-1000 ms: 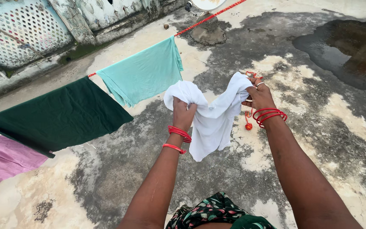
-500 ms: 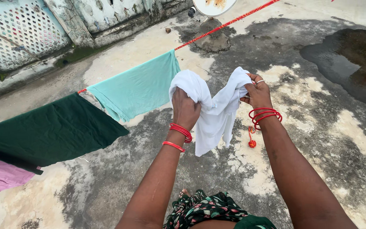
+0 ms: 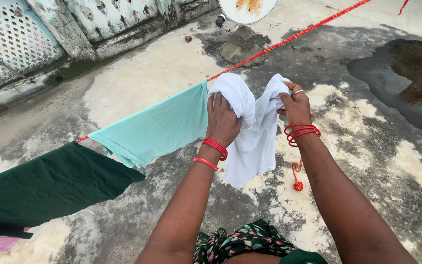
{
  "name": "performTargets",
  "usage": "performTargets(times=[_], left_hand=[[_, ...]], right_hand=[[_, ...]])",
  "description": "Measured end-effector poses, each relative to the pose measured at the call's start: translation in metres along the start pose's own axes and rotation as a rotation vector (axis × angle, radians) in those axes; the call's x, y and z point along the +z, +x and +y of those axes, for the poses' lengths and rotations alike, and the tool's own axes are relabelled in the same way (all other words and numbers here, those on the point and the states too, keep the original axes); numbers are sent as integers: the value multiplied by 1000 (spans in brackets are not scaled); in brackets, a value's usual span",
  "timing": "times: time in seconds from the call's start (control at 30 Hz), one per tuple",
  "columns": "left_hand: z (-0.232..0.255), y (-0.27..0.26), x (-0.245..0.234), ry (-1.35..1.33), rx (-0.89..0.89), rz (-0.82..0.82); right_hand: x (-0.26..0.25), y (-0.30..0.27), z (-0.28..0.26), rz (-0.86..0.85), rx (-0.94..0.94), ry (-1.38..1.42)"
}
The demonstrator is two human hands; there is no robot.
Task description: The person takes wet clothes from a laundry basket and hangs them on a clothesline on a rooftop.
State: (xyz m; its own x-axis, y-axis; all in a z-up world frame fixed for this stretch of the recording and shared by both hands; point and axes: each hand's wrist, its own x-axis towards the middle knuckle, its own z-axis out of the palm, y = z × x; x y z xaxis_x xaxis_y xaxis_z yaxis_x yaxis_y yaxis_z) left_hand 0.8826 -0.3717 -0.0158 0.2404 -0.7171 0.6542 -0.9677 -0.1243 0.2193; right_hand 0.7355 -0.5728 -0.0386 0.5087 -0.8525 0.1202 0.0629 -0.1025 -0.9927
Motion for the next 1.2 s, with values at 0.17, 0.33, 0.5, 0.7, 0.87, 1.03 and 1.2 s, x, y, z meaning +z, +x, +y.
performTargets(times=[0.17, 0.33, 0.5, 0.7, 0.87, 1.03, 1.2], left_hand=[[-28, 25, 25, 17, -7, -34], [-57, 58, 46, 105, 22, 31], [-90, 102, 81, 236, 37, 111], [-129, 177, 136, 317, -45, 123], [-174, 214, 210, 173, -709, -539], [-187, 177, 284, 34, -732, -757], [-189, 145, 315, -6, -803, -829]], right_hand=[[10, 35, 12, 9, -35, 72], [20, 84, 27, 177, -220, 46], [38, 150, 36, 247, -402, 31], [52, 234, 24, 141, -620, -103], [49, 304, 34, -192, -182, -147], [43, 340, 92, -293, -99, -38], [39, 375, 106, -364, -103, 193]])
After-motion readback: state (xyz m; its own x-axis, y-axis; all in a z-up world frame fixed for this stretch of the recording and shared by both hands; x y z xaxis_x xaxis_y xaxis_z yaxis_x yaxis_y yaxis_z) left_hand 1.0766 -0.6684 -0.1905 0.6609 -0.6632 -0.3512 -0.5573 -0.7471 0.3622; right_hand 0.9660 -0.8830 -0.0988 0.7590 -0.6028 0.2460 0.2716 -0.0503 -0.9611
